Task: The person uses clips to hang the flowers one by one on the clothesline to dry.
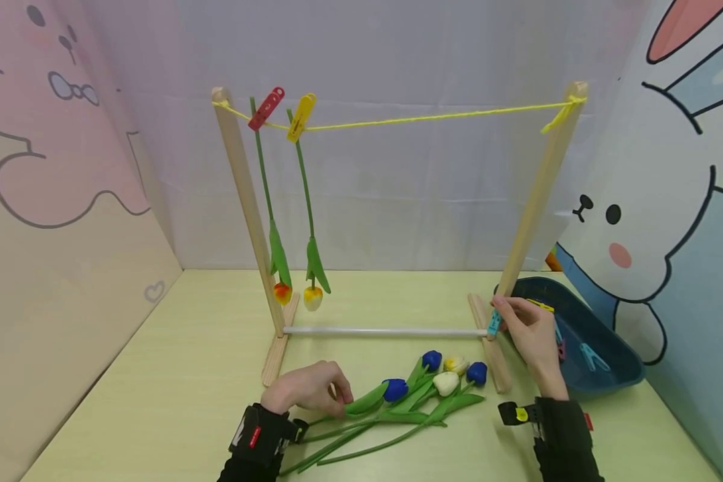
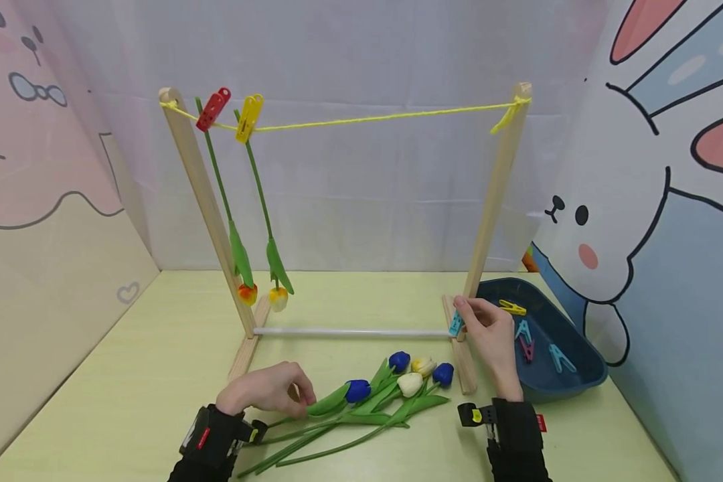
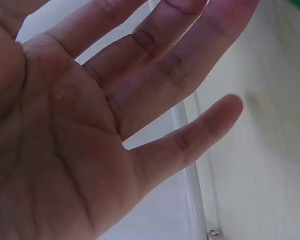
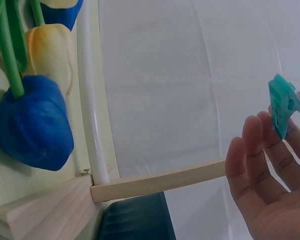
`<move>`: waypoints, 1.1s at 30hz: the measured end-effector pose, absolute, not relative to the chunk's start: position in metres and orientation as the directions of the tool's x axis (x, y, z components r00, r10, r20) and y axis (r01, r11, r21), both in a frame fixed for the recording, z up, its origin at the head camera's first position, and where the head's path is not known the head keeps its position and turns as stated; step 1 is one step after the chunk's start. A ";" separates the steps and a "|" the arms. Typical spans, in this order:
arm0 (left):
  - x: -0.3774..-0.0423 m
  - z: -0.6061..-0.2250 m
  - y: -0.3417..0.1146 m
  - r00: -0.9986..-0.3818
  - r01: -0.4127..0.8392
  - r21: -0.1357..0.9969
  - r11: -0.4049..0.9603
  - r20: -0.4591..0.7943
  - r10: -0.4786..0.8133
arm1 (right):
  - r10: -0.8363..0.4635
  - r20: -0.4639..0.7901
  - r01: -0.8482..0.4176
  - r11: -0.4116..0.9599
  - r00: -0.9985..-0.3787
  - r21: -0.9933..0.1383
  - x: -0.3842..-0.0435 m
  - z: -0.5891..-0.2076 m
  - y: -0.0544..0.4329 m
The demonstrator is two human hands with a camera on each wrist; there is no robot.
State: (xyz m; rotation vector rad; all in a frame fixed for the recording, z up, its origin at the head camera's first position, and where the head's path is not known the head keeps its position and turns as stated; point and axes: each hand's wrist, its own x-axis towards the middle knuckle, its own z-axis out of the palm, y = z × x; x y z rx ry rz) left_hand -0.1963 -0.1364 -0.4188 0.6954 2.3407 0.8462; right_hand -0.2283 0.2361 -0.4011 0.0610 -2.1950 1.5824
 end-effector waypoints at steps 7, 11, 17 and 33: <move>-0.195 -0.417 -0.142 -0.743 0.336 0.649 0.682 -0.262 0.616 | 0.212 0.357 -0.271 0.347 -0.910 -0.898 -0.229 -0.404 0.237; -0.194 -0.415 -0.145 -0.761 0.259 0.709 0.656 -0.269 0.591 | 0.210 0.355 -0.270 0.347 -0.911 -0.898 -0.229 -0.403 0.238; -0.195 -0.412 -0.146 -0.788 0.177 0.783 0.597 -0.251 0.563 | 0.211 0.353 -0.268 0.346 -0.911 -0.899 -0.229 -0.401 0.238; -0.203 -0.422 -0.133 -0.860 0.394 0.701 0.595 0.053 0.507 | 0.184 0.365 -0.286 0.351 -0.913 -0.892 -0.229 -0.402 0.238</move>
